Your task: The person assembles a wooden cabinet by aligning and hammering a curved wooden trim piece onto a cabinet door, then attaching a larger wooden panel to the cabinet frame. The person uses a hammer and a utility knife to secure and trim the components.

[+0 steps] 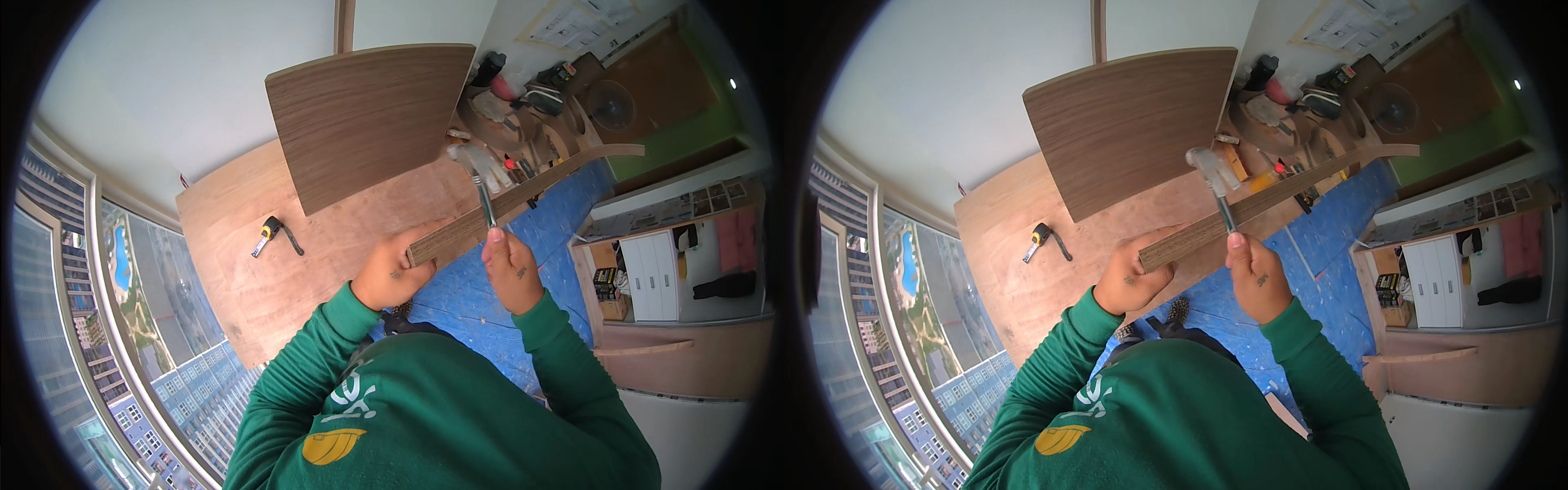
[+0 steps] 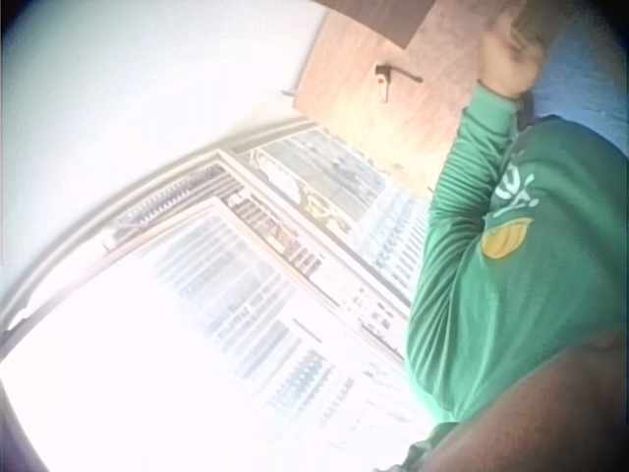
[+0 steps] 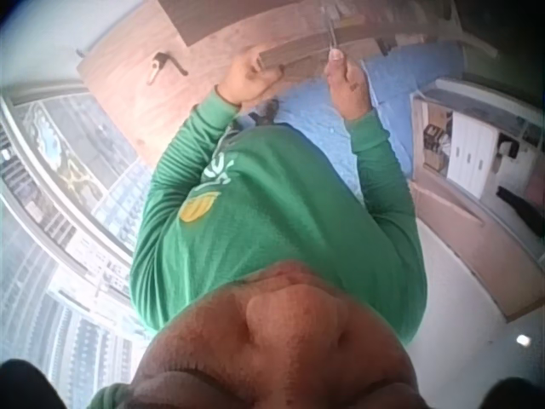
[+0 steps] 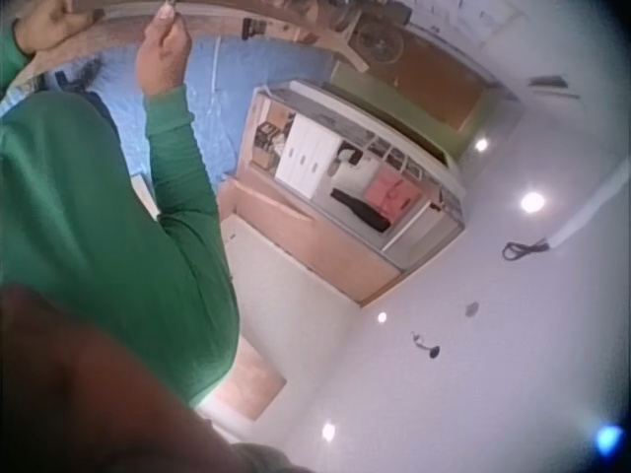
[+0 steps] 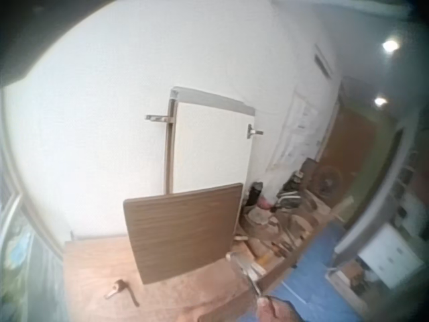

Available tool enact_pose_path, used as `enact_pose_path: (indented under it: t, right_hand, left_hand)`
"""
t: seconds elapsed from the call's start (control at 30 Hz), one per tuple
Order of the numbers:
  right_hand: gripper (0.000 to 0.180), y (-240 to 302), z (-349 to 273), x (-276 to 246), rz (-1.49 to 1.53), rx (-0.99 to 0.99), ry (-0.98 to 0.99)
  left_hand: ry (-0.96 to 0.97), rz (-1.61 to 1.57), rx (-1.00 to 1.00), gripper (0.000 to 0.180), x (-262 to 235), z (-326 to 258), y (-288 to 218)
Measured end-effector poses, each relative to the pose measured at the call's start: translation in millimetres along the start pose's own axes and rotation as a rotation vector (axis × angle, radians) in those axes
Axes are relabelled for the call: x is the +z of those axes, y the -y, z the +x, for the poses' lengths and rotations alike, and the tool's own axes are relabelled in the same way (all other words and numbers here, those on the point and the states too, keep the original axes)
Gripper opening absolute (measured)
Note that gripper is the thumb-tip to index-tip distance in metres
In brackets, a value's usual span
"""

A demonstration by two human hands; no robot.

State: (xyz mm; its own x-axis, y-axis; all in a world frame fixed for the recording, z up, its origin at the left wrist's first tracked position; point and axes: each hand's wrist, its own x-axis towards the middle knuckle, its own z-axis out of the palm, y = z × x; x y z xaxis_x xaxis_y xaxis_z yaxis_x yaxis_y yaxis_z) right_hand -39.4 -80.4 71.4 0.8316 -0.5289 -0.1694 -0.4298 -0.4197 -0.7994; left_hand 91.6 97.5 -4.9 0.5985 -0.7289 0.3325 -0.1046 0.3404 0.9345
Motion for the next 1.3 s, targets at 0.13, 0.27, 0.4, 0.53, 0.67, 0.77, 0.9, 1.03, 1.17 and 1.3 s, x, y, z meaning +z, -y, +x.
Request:
enact_pose_path:
  t: [0.13, 0.27, 0.4, 0.53, 0.67, 0.77, 0.9, 1.03, 1.17, 1.3]
  right_hand:
    - [0.052, -11, 17, -29, -0.001, 0.229, -0.128]
    - [0.050, -1, -7, 11, 0.093, -0.002, -0.026]
    - [0.046, 13, -29, 34, -0.021, -0.206, 0.115]
    - [0.051, 1, -13, 6, 0.027, -0.083, 0.015]
    - [0.056, -34, 22, -35, 0.013, 0.041, -0.082]
    - [0.058, -58, 48, -68, 0.016, 0.114, -0.158]
    - [0.057, -84, 83, -117, 0.016, 0.260, -0.246]
    - [0.057, -110, 113, -145, 0.102, 0.260, -0.292]
    - [0.054, -120, 130, -172, 0.155, 0.312, -0.333]
    - [0.051, -119, 129, -195, 0.149, 0.289, -0.353]
  left_hand:
    - [0.048, -0.005, -0.094, 0.061, -3, 2, -1]
    - [0.018, -0.029, -0.051, 0.061, -2, 2, -2]
    - [0.036, -0.006, -0.061, 0.059, -1, 0, -3]
    - [0.022, 0.015, -0.007, 0.060, 2, -1, -4]
    - [0.023, 0.022, 0.011, 0.063, 0, 5, -5]
    - [0.039, 0.014, -0.035, 0.063, -5, 8, -6]
    - [0.037, 0.002, -0.100, 0.063, -10, 10, -8]
    - [-0.029, 0.059, -0.051, 0.062, -12, 16, -5]
    - [0.001, 0.040, -0.118, 0.061, -15, 16, -7]
    - [-0.008, 0.032, -0.140, 0.060, -6, 10, -12]
